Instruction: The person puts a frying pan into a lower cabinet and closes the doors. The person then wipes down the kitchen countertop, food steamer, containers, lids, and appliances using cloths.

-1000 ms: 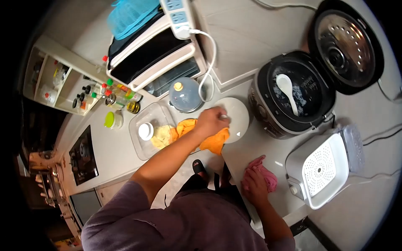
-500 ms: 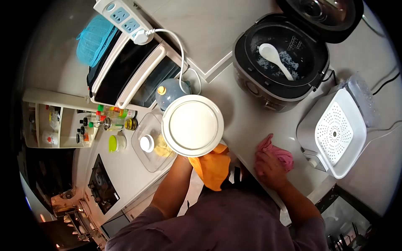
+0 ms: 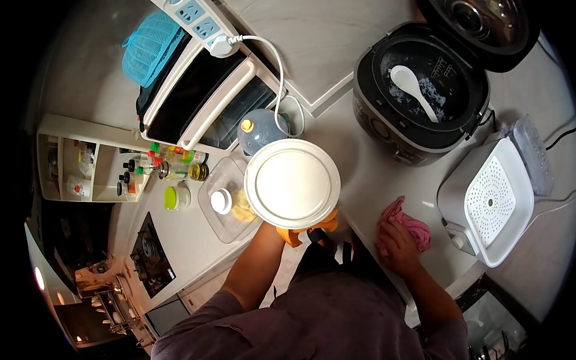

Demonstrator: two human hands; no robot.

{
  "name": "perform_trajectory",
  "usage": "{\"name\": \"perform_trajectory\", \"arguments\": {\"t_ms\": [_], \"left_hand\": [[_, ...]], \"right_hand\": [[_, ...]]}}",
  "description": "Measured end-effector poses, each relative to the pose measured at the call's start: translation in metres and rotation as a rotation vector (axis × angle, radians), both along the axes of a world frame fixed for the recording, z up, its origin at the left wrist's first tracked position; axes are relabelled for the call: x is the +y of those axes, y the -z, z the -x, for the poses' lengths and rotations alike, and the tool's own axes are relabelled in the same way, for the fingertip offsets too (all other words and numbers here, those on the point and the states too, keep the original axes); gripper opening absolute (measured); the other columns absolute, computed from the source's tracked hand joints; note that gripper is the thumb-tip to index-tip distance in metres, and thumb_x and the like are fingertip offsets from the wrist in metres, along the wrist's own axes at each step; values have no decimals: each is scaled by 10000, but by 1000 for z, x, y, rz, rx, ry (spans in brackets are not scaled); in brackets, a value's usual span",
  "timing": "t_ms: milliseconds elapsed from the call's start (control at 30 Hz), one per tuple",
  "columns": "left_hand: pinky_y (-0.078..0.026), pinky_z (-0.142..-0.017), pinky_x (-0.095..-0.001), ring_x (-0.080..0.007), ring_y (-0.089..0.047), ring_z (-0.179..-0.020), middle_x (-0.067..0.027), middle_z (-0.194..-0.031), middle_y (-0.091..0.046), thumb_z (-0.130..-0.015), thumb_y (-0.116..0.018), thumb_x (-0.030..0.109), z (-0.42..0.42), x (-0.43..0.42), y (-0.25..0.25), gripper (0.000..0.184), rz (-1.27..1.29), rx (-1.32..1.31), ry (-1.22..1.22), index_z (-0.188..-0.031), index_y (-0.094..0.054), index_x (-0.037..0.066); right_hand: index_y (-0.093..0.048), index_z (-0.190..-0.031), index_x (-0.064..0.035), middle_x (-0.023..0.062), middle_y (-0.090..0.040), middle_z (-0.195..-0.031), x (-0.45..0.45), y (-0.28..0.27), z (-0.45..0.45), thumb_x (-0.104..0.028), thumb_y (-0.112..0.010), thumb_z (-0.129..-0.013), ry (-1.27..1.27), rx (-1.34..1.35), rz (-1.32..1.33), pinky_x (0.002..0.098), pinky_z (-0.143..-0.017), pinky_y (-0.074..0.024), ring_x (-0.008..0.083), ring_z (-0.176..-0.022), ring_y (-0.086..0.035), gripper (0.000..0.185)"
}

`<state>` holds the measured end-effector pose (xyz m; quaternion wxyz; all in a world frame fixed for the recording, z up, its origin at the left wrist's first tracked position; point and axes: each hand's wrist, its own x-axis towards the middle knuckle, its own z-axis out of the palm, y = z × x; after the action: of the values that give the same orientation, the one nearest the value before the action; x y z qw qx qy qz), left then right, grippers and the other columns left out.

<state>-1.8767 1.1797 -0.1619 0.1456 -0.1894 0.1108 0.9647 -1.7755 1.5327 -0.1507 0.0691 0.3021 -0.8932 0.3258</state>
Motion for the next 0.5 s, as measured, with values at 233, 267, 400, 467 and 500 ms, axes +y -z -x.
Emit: {"name": "perform_trajectory", "arguments": {"t_ms": [233,267,400,467,500], "left_hand": [[-573,-1046,-479,-294,-681,-1217,-147,-1371,-682,-1075,-559,437,17,-8,3,537,49,-60,151,-1452,-588,56],[-575,-1043,-477,-292,-683,-1213,-147,-1367,-685,-1076,-559,432,18,-5,6,532,118,-74,135,-1450,-589,55],[-608,-932,-364,-190,-730,-1055,-83,-1232,-743,-1031,-671,422,-1,12,-3,493,452,-42,18,-1351,-667,46],[-612,-885,-347,-172,-736,-1013,-80,-1191,-754,-1023,-690,355,-26,1,-10,438,419,-53,19,-1317,-684,31],[-614,-877,-347,-172,-739,-996,-81,-1162,-759,-1019,-689,296,-42,-6,-22,383,528,-44,17,-1287,-696,22]], "right_hand": [[-689,-1071,-18,187,-661,-1333,5,11,-1,-53,-797,-801,-25,-5,39,508,-1099,-503,427,-1316,-598,293],[-688,-1084,-15,191,-660,-1334,4,12,-1,-56,-794,-804,-16,-10,17,516,-1103,-498,433,-1318,-595,302],[-668,-1149,1,206,-628,-1382,1,21,-2,-78,-781,-816,-50,3,-38,532,-1133,-466,451,-1359,-555,360],[-663,-1151,3,209,-609,-1411,-4,19,2,-80,-778,-811,-49,13,-78,538,-1145,-452,453,-1382,-534,368],[-660,-1147,3,209,-601,-1420,-9,18,8,-83,-778,-809,-81,6,-75,544,-1148,-447,454,-1388,-527,369]]}}
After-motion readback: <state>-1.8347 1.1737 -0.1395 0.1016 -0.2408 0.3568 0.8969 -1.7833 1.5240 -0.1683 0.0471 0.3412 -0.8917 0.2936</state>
